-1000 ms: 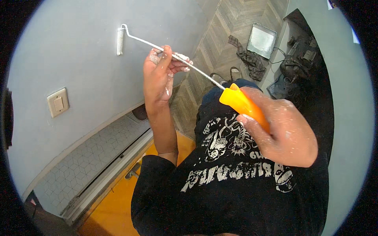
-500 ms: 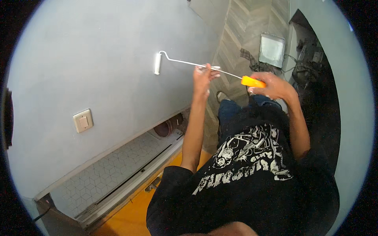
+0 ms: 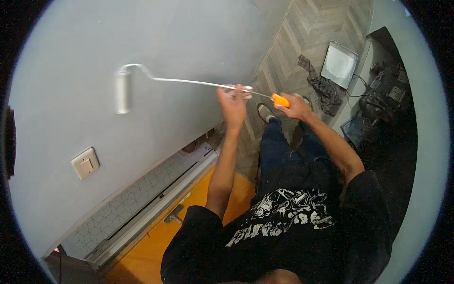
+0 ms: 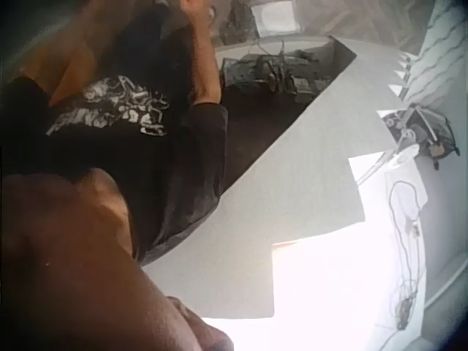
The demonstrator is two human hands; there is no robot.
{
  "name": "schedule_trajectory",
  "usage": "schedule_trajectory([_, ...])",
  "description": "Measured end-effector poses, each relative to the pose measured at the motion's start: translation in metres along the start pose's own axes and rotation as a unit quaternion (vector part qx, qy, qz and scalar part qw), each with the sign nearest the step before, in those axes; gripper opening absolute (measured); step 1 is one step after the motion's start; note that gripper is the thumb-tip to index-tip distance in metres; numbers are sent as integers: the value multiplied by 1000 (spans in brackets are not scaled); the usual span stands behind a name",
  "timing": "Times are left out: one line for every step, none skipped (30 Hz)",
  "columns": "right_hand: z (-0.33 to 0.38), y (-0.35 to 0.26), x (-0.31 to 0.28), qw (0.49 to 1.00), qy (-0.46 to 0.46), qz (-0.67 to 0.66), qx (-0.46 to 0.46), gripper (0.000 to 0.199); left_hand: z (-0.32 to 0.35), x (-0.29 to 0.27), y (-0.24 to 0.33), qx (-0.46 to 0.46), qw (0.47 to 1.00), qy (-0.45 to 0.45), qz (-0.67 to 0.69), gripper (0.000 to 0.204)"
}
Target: The person paints a wall using a paint roller.
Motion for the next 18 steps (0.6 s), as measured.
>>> schedule_trajectory([-7, -20, 1, 999, 11, -16, -39, 39, -6, -9, 24, 1, 1000, 8, 0, 24])
schedule_trajectory([-6, -19, 5, 999, 8, -18, -38, 39, -10, -14, 36, 4, 1000, 14, 1, 24])
schedule_trajectory([-2, -15, 6, 999, 16, -15, -26, 38, -11, -13, 29, -1, 1000, 3, 0, 25])
schedule_trajectory([3, -11, 6, 1000, 26, -11, -14, 37, -9, -13, 12, -4, 1000, 4, 0, 25])
schedule_trajectory([13, -5, 6, 1000, 19, -14, 1, 39, -4, -7, -15, -32, 999, -27, 0, 24])
schedule_trajectory([28, 7, 2, 1000, 14, -18, 15, 40, 0, 2, -42, -59, 996, -60, -1, 23])
schedule_trajectory([46, 23, -3, 998, 9, -2, 57, 41, 8, 11, -62, -55, 995, -84, -20, 22])
schedule_trajectory([62, 41, -10, 995, 3, 15, 95, 42, 16, 22, -81, -49, 993, -105, -36, 22])
schedule_trajectory([76, 57, -19, 995, 4, 43, 94, 42, 25, 34, -103, -87, 990, -113, -17, 22])
schedule_trajectory([91, 71, -25, 993, 6, 71, 99, 42, 36, 45, -125, -127, 984, -125, 0, 23])
schedule_trajectory([100, 72, -30, 993, 1, 71, 97, 42, 42, 48, -142, -129, 984, -120, 1, 23])
schedule_trajectory([107, 76, -38, 988, -12, 102, 117, 42, 46, 54, -153, -141, 982, -124, 21, 23])
schedule_trajectory([113, 79, -42, 982, -26, 132, 135, 41, 48, 55, -164, -153, 979, -126, 40, 24])
schedule_trajectory([117, 76, -45, 982, -26, 133, 133, 41, 49, 57, -165, -152, 980, -125, 42, 24])
schedule_trajectory([120, 75, -47, 982, -26, 120, 142, 40, 51, 54, -161, -135, 983, -115, 56, 24])
schedule_trajectory([119, 74, -46, 983, -27, 106, 150, 39, 51, 50, -157, -117, 985, -104, 70, 24])
schedule_trajectory([118, 74, -44, 983, -26, 106, 148, 39, 51, 47, -150, -119, 986, -100, 60, 25])
schedule_trajectory([114, 72, -42, 987, -10, 93, 134, 37, 49, 46, -139, -118, 986, -101, 61, 25])
Point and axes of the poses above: each hand's wrist, its own z-axis away from the middle knuckle, its own x-axis out of the palm, y = z × x, the point moved 10 cm from there along -z, towards the middle knuckle, and after that the axes turned 15 degrees about y, right-handed, at the moved point
